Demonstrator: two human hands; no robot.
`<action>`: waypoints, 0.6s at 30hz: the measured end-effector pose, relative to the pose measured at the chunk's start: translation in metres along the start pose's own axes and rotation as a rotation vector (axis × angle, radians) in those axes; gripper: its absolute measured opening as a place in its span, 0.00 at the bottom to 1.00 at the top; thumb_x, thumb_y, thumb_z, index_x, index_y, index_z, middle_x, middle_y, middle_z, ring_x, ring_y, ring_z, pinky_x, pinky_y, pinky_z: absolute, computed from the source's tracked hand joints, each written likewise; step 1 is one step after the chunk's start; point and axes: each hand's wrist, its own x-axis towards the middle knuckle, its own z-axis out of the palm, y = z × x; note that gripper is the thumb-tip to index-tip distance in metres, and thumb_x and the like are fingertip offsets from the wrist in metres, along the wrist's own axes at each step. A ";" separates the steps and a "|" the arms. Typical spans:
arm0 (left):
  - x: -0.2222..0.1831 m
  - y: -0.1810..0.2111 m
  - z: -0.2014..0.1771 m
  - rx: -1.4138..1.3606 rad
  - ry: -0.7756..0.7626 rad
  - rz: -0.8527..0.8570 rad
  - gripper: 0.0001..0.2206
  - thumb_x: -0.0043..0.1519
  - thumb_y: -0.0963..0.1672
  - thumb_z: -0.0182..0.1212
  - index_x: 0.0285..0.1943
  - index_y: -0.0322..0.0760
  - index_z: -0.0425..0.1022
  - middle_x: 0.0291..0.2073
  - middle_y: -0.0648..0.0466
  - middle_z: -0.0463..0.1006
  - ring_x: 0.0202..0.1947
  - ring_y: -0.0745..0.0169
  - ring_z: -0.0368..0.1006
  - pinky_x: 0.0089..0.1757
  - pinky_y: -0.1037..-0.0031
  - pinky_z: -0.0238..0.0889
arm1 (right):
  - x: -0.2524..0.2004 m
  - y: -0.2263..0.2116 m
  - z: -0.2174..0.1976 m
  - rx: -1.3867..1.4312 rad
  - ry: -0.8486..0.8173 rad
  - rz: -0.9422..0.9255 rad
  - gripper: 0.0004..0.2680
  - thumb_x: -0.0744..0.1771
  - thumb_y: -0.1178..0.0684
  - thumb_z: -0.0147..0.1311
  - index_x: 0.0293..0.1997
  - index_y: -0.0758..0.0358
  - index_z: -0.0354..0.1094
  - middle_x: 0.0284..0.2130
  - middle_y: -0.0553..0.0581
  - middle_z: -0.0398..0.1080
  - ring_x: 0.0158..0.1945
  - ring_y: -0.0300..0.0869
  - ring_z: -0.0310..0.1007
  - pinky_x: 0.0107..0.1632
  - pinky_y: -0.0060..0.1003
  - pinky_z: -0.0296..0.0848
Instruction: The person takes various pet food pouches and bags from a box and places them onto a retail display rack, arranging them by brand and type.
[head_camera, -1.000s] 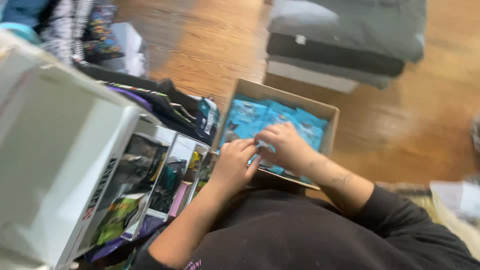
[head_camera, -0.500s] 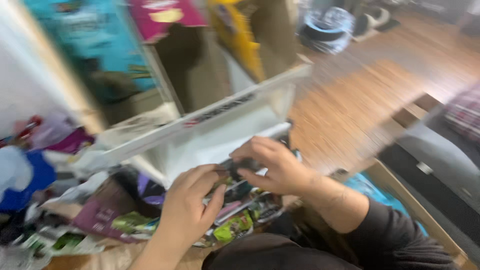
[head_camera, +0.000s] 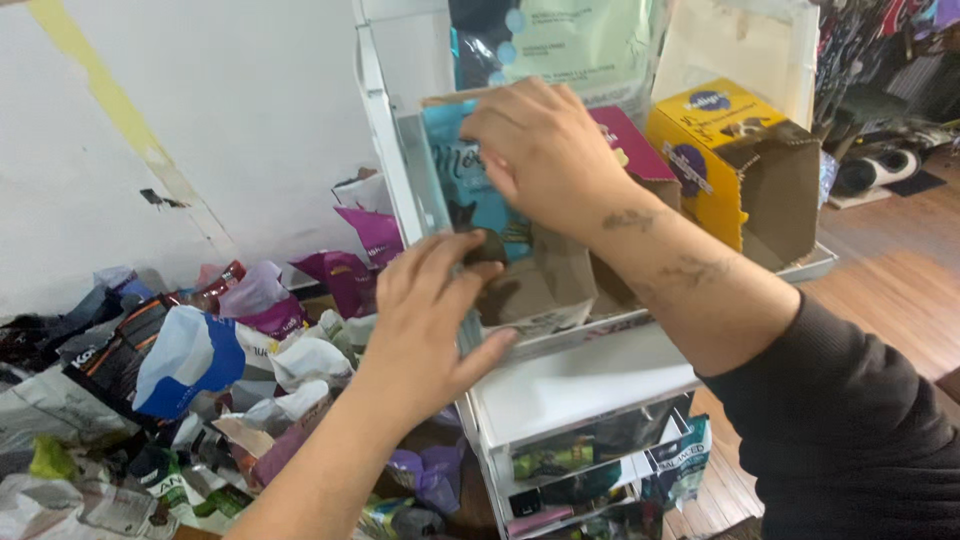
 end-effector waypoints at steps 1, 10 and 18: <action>0.001 -0.002 0.001 0.002 0.005 0.005 0.25 0.65 0.56 0.63 0.65 0.42 0.74 0.72 0.47 0.68 0.73 0.39 0.60 0.64 0.44 0.55 | 0.005 0.006 0.004 -0.006 0.003 -0.003 0.10 0.67 0.63 0.58 0.54 0.59 0.76 0.52 0.55 0.77 0.54 0.54 0.71 0.51 0.52 0.69; -0.004 -0.012 0.016 -0.096 0.086 0.073 0.21 0.63 0.52 0.71 0.59 0.41 0.72 0.71 0.48 0.65 0.72 0.37 0.59 0.59 0.43 0.60 | 0.012 0.012 0.024 -0.200 -0.008 0.132 0.10 0.67 0.60 0.57 0.54 0.63 0.69 0.44 0.60 0.69 0.43 0.56 0.70 0.40 0.52 0.73; -0.006 -0.012 0.017 -0.104 0.090 0.081 0.20 0.63 0.51 0.70 0.60 0.43 0.74 0.71 0.47 0.67 0.73 0.33 0.59 0.64 0.44 0.59 | 0.004 0.015 0.027 -0.215 -0.040 0.074 0.06 0.62 0.56 0.61 0.39 0.56 0.70 0.44 0.54 0.64 0.50 0.56 0.61 0.46 0.53 0.63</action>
